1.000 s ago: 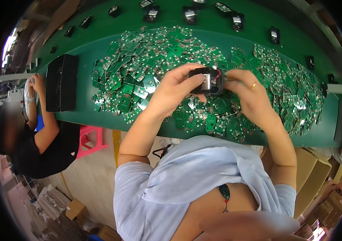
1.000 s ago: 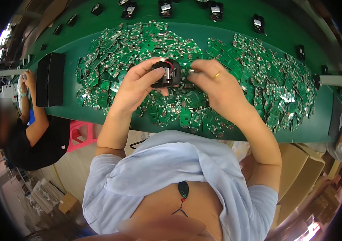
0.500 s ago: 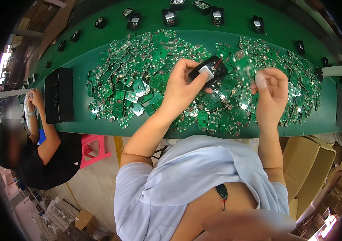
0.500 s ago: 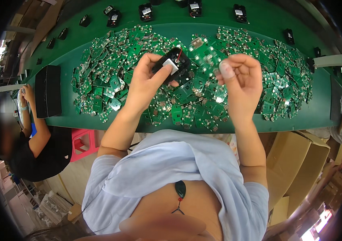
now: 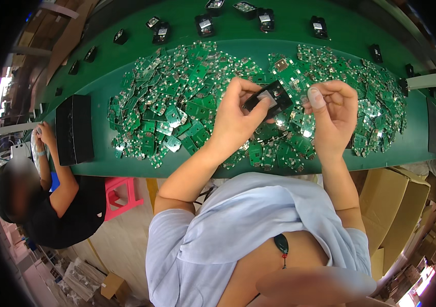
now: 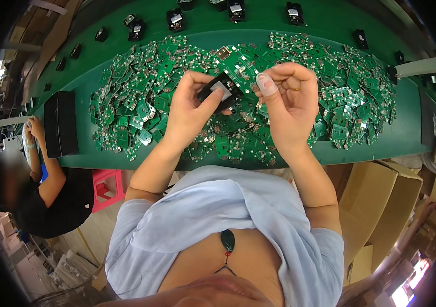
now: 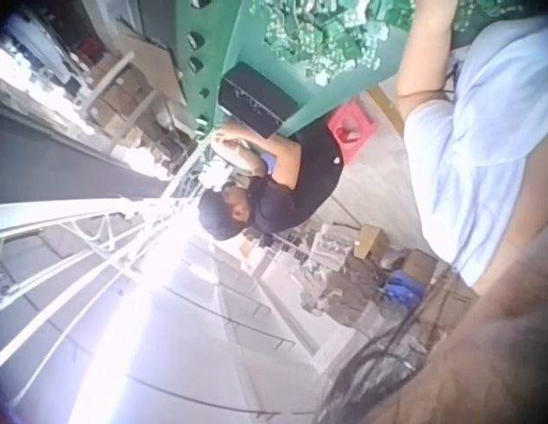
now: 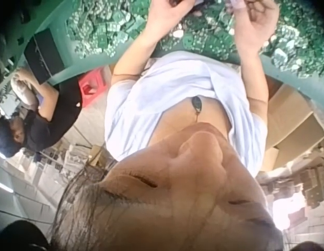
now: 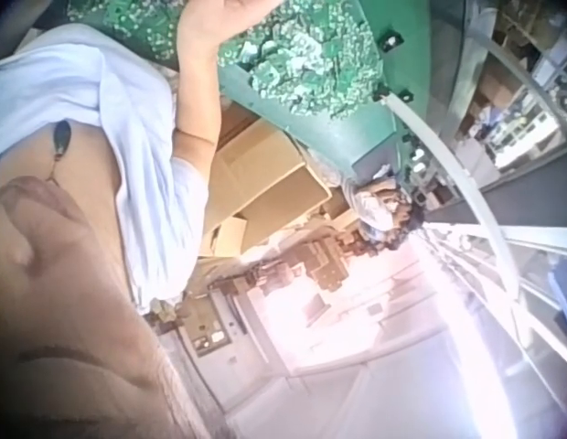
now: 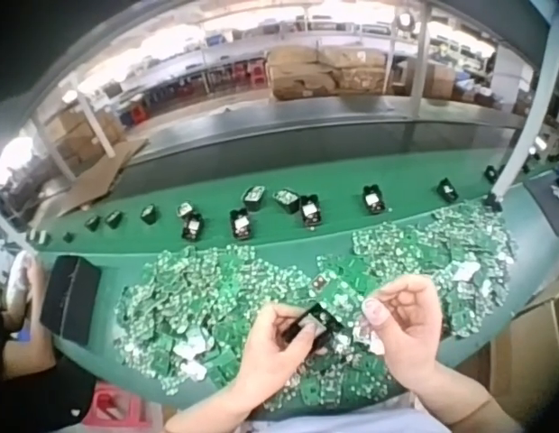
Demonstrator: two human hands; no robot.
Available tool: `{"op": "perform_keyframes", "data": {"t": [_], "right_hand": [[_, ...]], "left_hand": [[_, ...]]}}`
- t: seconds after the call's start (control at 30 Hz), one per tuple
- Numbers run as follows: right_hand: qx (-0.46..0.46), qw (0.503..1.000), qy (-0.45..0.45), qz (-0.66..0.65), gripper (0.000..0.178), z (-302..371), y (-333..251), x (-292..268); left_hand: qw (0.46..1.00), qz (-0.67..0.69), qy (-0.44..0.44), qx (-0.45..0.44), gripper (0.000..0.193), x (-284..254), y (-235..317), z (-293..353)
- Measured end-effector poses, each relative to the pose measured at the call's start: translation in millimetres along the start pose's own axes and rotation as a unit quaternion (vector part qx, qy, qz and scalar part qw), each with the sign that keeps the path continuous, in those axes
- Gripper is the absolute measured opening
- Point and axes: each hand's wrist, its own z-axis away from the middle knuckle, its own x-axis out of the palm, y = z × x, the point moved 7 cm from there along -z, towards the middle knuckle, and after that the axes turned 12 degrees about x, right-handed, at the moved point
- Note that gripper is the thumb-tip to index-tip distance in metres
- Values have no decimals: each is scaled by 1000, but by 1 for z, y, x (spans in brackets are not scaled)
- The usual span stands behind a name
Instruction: The person picks up a black plastic housing and a green circuit board from a pile, fits the board into the housing by hand, and places the assembled unit onto the table, repeating this process multiple times.
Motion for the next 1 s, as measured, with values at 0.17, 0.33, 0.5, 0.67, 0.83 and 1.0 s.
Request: {"op": "perform_keyframes", "data": {"t": [0.17, 0.33, 0.5, 0.67, 0.83, 1.0], "right_hand": [[18, 1000, -6, 20, 23, 3, 8, 0], [56, 997, -7, 46, 23, 13, 16, -1], [18, 970, -29, 243, 29, 18, 7, 4], [-168, 916, -36, 363, 26, 12, -13, 17], [-194, 908, -38, 370, 13, 10, -22, 12], [-327, 817, -39, 474, 26, 19, -37, 21]], "left_hand": [[1000, 26, -2, 15, 22, 1, 0, 0], [996, 80, -7, 40, 32, 8, 9, 1], [1000, -6, -8, 4, 30, 8, 5, 1], [988, -127, -63, 55, 33, 15, 6, 3], [997, -44, -23, 53, 34, 15, 17, 1], [950, -182, -32, 253, 18, 27, 47, 2]]}}
